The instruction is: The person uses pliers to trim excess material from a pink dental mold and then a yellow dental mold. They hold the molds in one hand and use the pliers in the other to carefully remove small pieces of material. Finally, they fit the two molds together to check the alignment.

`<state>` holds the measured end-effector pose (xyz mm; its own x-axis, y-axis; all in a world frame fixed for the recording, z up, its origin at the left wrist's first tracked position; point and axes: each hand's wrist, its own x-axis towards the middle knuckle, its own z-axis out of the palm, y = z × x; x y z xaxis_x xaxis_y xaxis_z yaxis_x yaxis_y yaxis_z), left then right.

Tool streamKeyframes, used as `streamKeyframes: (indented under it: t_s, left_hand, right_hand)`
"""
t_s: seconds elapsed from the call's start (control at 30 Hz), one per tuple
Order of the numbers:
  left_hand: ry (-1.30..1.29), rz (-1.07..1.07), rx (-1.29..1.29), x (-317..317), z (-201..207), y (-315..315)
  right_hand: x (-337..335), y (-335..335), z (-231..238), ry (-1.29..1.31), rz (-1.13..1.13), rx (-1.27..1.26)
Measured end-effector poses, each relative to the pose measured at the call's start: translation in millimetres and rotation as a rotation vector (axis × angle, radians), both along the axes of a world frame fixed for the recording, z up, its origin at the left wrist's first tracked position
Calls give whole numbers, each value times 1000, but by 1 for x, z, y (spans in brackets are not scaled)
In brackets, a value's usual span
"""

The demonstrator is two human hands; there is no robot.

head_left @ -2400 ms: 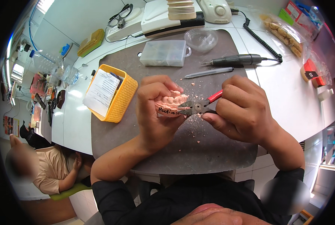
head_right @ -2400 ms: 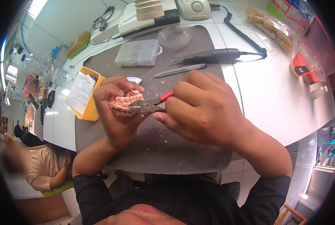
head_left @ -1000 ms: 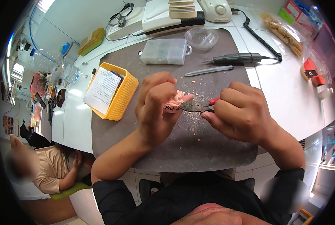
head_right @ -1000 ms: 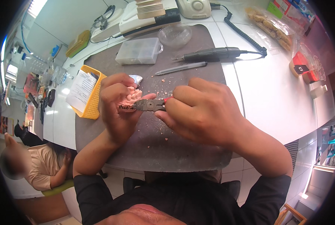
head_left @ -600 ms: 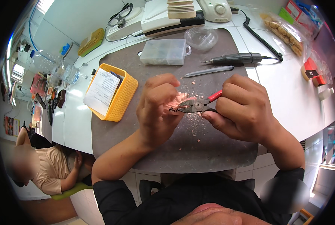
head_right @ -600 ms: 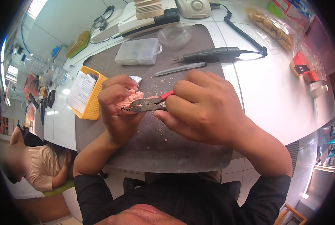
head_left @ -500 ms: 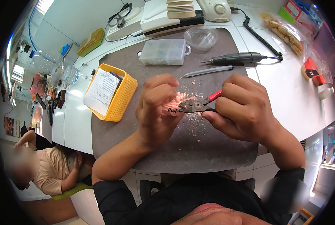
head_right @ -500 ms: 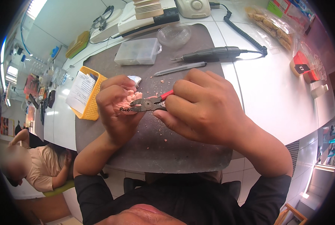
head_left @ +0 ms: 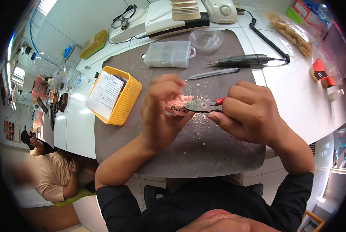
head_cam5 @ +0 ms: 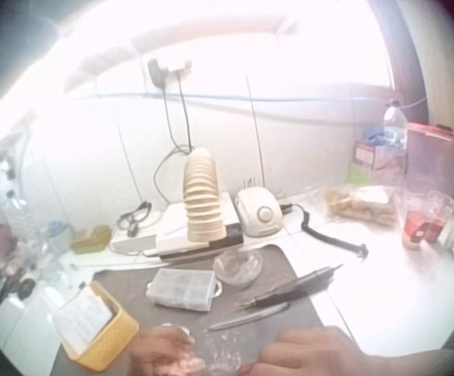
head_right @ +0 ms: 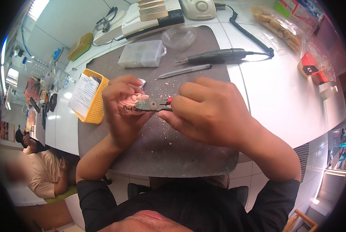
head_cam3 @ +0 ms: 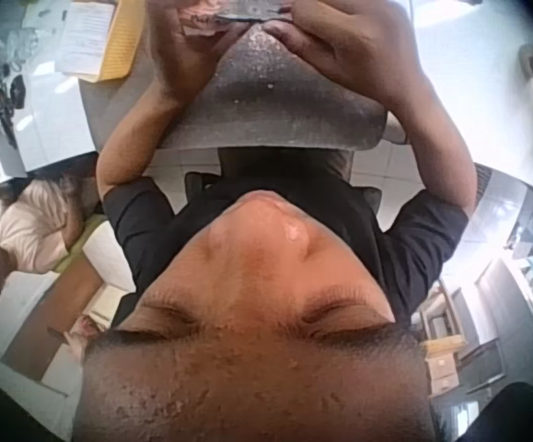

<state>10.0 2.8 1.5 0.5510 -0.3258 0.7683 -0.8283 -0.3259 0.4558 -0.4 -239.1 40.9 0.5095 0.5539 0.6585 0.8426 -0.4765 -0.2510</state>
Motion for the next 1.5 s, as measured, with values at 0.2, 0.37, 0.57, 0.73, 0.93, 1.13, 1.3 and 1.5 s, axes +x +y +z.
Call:
streamKeyframes:
  t_s: [0.2,0.37,0.57,0.73,0.93,1.13,1.3,1.5]
  left_hand:
    - [976,-401,-469,-2,15,-1]
    - [1184,-527,-440,4,28,3]
    - [1261,-669,-493,17,14,15]
    - [1354,-669,-496,22,12,18]
    - [1400,-724,-433,19,14,20]
    - [1416,-739,-302,-1,31,18]
    - [1492,-704,-191,-10,47,11]
    - [1451,-734,-416,-5,25,13]
  right_hand:
    - [18,-14,10,23,-78,82]
    - [23,-16,7,42,-101,84]
    - [25,-21,8,101,-154,43]
    - [28,-19,3,145,-163,53]
    - [29,-20,3,112,-145,74]
    - [26,-18,10,142,-177,49]
    - [24,-22,11,122,-174,38]
    - [29,-21,8,154,-145,73]
